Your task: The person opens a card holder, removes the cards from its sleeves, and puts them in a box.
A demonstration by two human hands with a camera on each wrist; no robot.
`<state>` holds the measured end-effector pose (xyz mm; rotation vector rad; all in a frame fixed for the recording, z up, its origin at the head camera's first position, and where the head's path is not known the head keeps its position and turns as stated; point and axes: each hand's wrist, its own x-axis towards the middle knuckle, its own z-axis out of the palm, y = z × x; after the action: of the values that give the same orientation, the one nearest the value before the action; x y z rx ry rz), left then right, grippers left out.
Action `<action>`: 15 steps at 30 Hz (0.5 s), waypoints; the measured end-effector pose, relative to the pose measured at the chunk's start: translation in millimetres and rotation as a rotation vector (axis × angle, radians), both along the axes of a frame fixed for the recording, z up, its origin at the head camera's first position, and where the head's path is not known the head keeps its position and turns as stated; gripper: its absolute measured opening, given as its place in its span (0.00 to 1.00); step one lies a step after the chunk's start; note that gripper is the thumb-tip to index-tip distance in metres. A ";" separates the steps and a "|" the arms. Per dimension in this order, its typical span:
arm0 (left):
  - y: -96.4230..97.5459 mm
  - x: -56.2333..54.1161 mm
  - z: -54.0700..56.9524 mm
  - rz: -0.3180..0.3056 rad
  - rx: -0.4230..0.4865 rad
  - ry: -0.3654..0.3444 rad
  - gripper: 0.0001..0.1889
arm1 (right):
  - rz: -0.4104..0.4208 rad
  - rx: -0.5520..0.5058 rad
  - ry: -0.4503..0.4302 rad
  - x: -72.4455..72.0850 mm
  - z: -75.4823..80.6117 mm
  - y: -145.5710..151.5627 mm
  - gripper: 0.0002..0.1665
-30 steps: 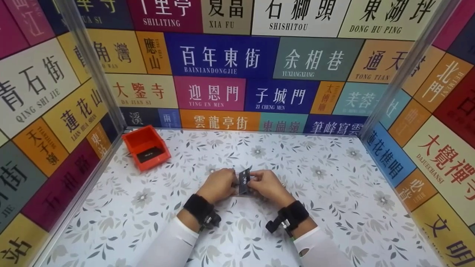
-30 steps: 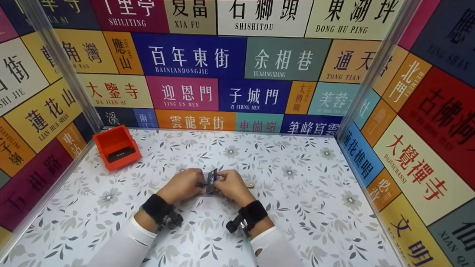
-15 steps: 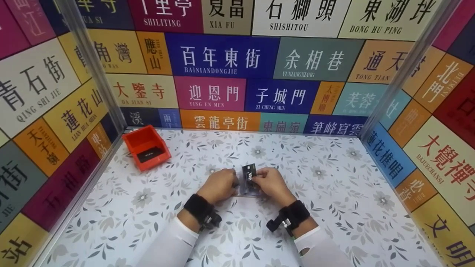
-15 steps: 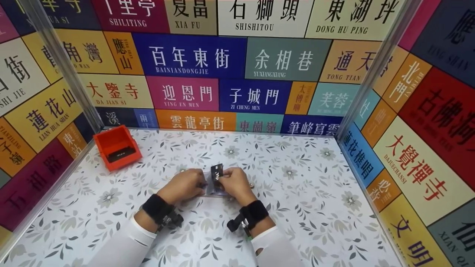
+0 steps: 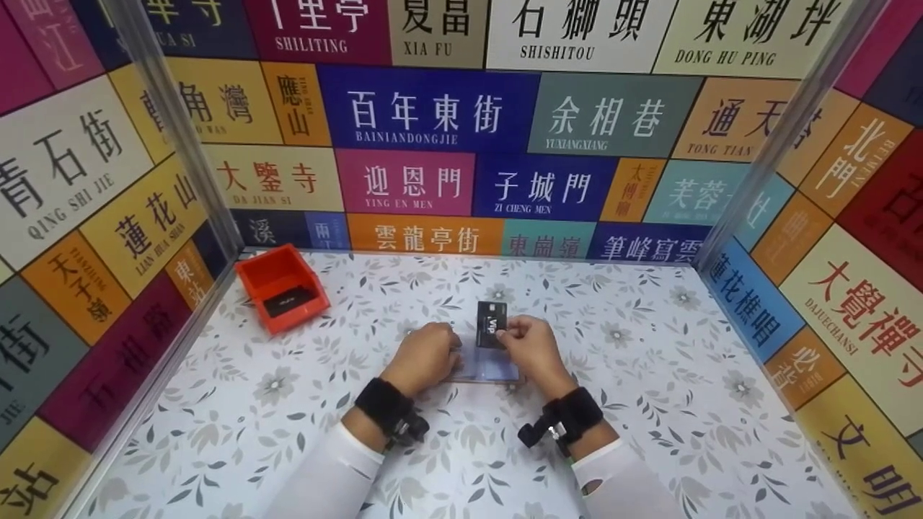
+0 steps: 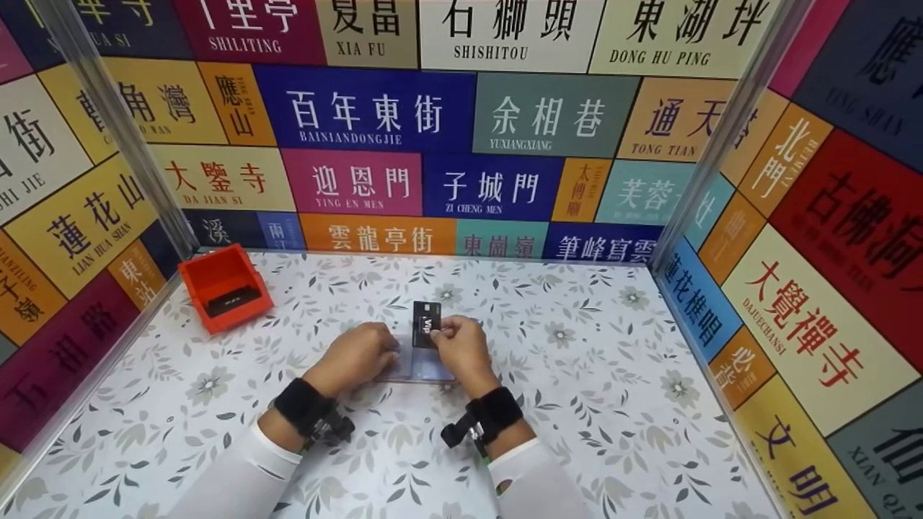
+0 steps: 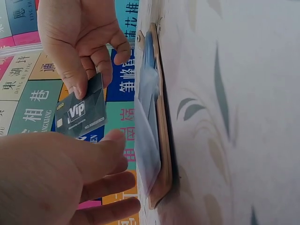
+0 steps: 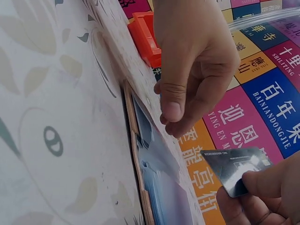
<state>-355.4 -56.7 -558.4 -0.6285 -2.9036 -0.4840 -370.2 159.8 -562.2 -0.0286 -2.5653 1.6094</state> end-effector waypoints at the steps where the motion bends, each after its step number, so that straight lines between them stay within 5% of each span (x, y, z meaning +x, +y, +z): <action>1: 0.5 -0.9 0.5 0.016 0.014 0.012 0.10 | 0.006 -0.010 0.007 -0.3 0.0 -0.6 0.05; 9: 3.2 -3.5 10.5 0.059 0.191 0.176 0.17 | 0.085 -0.124 0.077 0.0 1.3 -2.4 0.03; 15: 4.5 -2.6 11.5 0.057 0.349 0.158 0.17 | 0.138 -0.176 0.064 1.9 2.2 -3.3 0.03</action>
<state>-358.0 -52.1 -546.9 -0.5040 -2.5910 -0.8650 -368.3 156.5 -560.0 0.1848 -2.4191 1.8484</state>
